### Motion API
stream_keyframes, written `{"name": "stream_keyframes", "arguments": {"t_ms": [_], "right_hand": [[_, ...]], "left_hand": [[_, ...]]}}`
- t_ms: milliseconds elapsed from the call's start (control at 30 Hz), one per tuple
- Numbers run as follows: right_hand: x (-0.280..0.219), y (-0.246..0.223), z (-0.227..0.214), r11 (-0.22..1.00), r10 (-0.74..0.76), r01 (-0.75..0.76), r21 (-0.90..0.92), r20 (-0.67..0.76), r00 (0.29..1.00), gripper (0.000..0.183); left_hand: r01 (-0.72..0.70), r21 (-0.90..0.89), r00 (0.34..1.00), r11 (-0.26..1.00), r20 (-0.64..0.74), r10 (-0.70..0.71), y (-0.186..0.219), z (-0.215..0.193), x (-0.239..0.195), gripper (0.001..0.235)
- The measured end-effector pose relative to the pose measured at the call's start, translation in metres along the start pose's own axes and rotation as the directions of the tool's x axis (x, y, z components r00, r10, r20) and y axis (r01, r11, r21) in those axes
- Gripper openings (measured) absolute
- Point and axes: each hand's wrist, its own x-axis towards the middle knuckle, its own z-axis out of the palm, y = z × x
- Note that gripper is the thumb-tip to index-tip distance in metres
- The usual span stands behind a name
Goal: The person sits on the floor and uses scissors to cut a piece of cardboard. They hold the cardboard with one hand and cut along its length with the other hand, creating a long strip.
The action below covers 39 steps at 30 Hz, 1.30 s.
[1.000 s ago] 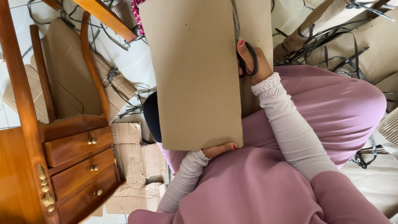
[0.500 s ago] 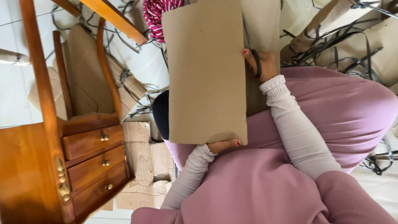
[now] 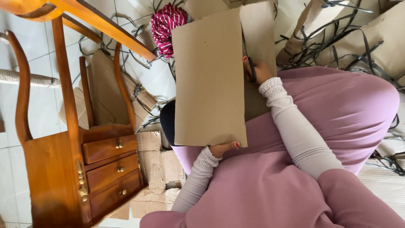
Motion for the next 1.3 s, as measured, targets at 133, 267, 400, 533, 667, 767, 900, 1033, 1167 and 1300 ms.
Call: {"name": "stream_keyframes", "arguments": {"t_ms": [133, 267, 400, 533, 667, 767, 900, 1033, 1167, 1300], "right_hand": [[0.007, 0.0, -0.004, 0.999, -0.008, 0.006, 0.034, 0.066, 0.998, 0.075], [0.003, -0.005, -0.012, 0.999, 0.004, -0.003, 0.033, -0.018, 1.0, 0.071], [0.007, 0.0, -0.013, 0.998, -0.032, 0.025, -0.052, -0.144, 0.989, 0.071], [0.001, -0.004, -0.014, 0.999, -0.041, 0.037, -0.036, -0.117, 0.992, 0.074], [-0.006, -0.017, -0.017, 0.995, 0.095, -0.098, -0.037, -0.081, 0.992, 0.058], [0.051, 0.055, -0.015, 0.985, 0.151, -0.162, -0.068, -0.144, 0.978, 0.046], [0.127, 0.148, -0.012, 0.991, 0.107, -0.124, -0.055, -0.237, 0.966, 0.036], [0.151, 0.152, -0.021, 0.637, -0.286, 0.203, -0.744, 0.016, 0.958, 0.029], [0.142, 0.148, -0.019, 0.843, -0.201, 0.151, -0.516, -0.043, 0.979, 0.034], [0.122, 0.138, -0.025, 0.986, -0.068, 0.055, -0.159, -0.08, 0.995, 0.041]], "left_hand": [[0.014, 0.037, 1.0, 0.999, -0.009, -0.014, 0.032, 0.014, -0.013, 0.017], [0.025, -0.018, 1.0, 1.0, -0.004, -0.025, 0.0, 0.009, -0.018, 0.018], [0.007, -0.011, 1.0, 1.0, 0.001, -0.007, -0.003, 0.0, -0.022, 0.02], [0.02, -0.069, 1.0, 0.997, -0.016, -0.021, 0.033, 0.013, -0.03, 0.02], [-0.011, 0.013, 1.0, 1.0, 0.024, 0.011, 0.063, 0.021, -0.04, 0.021], [-0.025, 0.064, 0.998, 0.998, 0.058, 0.021, 0.069, 0.023, -0.051, 0.021], [-0.048, 0.099, 0.996, 0.994, 0.081, 0.04, 0.087, 0.027, -0.065, 0.023], [0.018, 0.042, 0.997, 0.999, 0.074, -0.021, 0.069, 0.034, -0.088, 0.025], [0.098, 0.087, 0.995, 0.991, 0.015, -0.1, 0.07, 0.045, -0.093, 0.033], [0.029, 0.242, 1.0, 0.97, -0.011, -0.027, 0.069, 0.037, -0.077, 0.039]]}}
